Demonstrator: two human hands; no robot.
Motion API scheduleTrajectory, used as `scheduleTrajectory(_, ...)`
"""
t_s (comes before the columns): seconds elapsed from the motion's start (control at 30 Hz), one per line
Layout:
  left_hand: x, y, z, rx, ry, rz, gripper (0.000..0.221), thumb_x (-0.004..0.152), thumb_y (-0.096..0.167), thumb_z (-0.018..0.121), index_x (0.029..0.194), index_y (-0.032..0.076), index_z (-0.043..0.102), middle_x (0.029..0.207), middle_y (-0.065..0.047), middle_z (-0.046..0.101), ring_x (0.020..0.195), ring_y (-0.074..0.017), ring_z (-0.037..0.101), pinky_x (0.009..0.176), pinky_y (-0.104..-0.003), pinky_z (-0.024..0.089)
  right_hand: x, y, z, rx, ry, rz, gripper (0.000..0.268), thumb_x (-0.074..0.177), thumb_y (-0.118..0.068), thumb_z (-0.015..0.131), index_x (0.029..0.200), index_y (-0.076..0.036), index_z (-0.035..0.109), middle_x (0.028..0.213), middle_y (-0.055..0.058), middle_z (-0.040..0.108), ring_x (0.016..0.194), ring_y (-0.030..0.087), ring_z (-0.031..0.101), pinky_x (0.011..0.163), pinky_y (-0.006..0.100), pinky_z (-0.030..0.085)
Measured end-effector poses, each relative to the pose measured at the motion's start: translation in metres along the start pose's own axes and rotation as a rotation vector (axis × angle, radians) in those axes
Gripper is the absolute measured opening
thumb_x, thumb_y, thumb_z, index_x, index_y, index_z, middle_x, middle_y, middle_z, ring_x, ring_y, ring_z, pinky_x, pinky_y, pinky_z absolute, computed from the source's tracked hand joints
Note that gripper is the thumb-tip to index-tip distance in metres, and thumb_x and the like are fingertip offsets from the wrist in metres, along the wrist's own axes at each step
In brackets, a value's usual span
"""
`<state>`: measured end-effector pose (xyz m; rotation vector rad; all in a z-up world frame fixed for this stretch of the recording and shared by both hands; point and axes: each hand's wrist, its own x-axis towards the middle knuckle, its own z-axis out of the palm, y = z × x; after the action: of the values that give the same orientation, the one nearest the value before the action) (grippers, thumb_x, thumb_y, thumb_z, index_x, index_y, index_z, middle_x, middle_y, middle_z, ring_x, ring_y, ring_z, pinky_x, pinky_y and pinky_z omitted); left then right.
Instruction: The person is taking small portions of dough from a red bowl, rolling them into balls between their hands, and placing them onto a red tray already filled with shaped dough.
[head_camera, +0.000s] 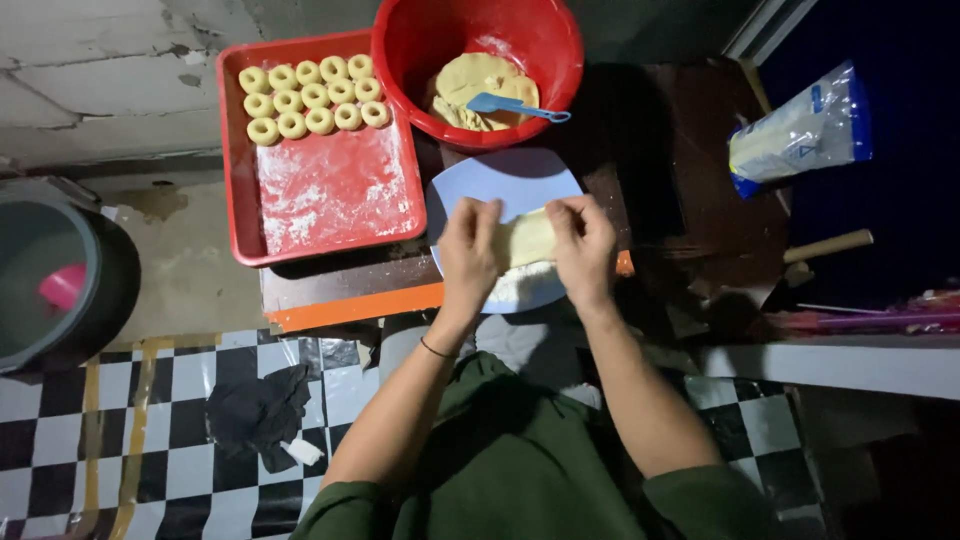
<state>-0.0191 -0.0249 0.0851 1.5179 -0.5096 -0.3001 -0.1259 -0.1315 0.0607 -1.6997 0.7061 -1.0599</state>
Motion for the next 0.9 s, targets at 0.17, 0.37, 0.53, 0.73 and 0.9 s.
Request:
scheduleTrajectory(0.17,0.002,0.005,0.004,-0.081,-0.26,-0.092,0.032,0.106,0.037,0.053,0.089,0.01,0.062,0.056,-0.005,0.064,0.053,-0.02,0.068,0.061,-0.035,0.055,0.004,-0.005,-0.006,0.058,-0.093,0.05,0.02,0.105,-0.026,0.069,0.101,-0.006,0.071,0.076,0.006,0.064,0.065,0.01,0.063,0.054,0.025,0.055)
scheduleTrajectory(0.37,0.003,-0.029,-0.007,-0.325,-0.37,-0.203,0.031,0.1,0.024,0.069,0.119,0.0,0.066,0.093,-0.018,0.07,0.076,-0.0202,0.069,0.071,-0.039,0.063,0.011,-0.006,-0.018,0.195,-0.252,0.154,0.02,0.102,-0.012,0.067,0.118,0.001,0.067,0.095,0.015,0.066,0.068,0.014,0.064,0.056,0.026,0.061)
scheduleTrajectory(0.53,0.013,-0.031,-0.015,-0.29,-0.419,-0.228,0.042,0.096,0.02,0.075,0.128,-0.003,0.063,0.099,-0.018,0.069,0.08,-0.0211,0.069,0.074,-0.038,0.063,0.011,0.003,-0.017,0.228,-0.324,0.118,0.021,0.1,-0.005,0.067,0.119,0.005,0.065,0.098,0.018,0.063,0.07,0.018,0.068,0.06,0.03,0.063)
scheduleTrajectory(0.73,0.018,-0.041,-0.002,-0.242,-0.435,-0.284,0.03,0.095,0.023,0.076,0.11,-0.002,0.068,0.087,-0.017,0.068,0.075,-0.0212,0.068,0.067,-0.034,0.06,0.005,0.011,-0.017,0.196,-0.327,0.168,0.027,0.097,0.001,0.067,0.124,0.003,0.061,0.108,0.016,0.06,0.084,0.019,0.067,0.07,0.032,0.064)
scheduleTrajectory(0.9,0.029,-0.029,0.012,-0.136,-0.469,-0.263,0.029,0.087,0.018,0.082,0.105,0.001,0.066,0.079,-0.012,0.067,0.069,-0.0176,0.064,0.061,-0.029,0.055,0.009,0.031,-0.023,0.308,-0.301,0.271,0.021,0.096,-0.001,0.069,0.117,0.001,0.063,0.107,0.012,0.061,0.091,0.018,0.067,0.081,0.034,0.064)
